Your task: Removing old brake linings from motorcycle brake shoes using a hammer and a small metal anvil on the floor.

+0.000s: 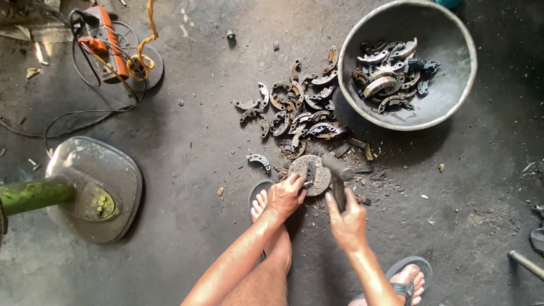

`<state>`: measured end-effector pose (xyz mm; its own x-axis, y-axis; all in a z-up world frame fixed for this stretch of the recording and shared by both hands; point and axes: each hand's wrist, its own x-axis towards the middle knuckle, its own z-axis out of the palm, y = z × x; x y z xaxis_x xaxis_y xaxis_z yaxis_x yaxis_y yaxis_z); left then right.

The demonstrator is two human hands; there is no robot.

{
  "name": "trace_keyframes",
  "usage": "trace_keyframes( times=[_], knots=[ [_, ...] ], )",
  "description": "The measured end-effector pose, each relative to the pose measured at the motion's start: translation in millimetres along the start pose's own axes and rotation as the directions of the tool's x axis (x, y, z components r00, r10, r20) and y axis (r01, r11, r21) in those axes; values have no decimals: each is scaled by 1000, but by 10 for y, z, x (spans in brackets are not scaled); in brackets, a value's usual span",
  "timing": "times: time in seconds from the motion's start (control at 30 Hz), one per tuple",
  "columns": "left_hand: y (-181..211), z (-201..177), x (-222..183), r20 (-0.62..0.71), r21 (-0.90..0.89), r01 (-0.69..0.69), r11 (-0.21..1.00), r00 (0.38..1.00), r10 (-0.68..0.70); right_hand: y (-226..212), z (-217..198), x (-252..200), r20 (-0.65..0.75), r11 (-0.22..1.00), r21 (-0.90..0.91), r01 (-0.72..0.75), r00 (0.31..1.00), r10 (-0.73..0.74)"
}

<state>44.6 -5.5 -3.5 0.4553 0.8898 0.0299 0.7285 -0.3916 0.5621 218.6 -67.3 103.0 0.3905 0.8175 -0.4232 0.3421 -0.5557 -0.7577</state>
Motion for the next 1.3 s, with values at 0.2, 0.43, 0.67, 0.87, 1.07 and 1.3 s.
trace_keyframes(
  times=[0.2, 0.43, 0.67, 0.87, 1.07, 1.3],
  knots=[
    [-65, 23, -36, -32, -54, 24, 998, 999, -26, 869, 469, 81, -214, 946, 54, 321, 929, -303],
    [-63, 20, -45, 18, -46, 44, 998, 999, -43, 333, 195, 95, -6, 997, -11, 81, 997, -81],
    [-50, -13, -25, -30, -84, -3, 996, 1000, 1, 1153, 521, 327, -89, 968, 146, 203, 977, -191],
    [-50, 15, -56, -32, -101, 43, 994, 998, -47, 302, 192, 167, -41, 1000, -20, 23, 999, -24],
    [-50, -39, -24, -32, -109, 29, 994, 999, -33, 982, 589, 265, -146, 953, 203, 226, 969, -199],
    [-46, -38, 0, -20, -137, 52, 989, 998, -55, 344, 299, 125, -117, 998, 17, -58, 991, 59]
  ],
)
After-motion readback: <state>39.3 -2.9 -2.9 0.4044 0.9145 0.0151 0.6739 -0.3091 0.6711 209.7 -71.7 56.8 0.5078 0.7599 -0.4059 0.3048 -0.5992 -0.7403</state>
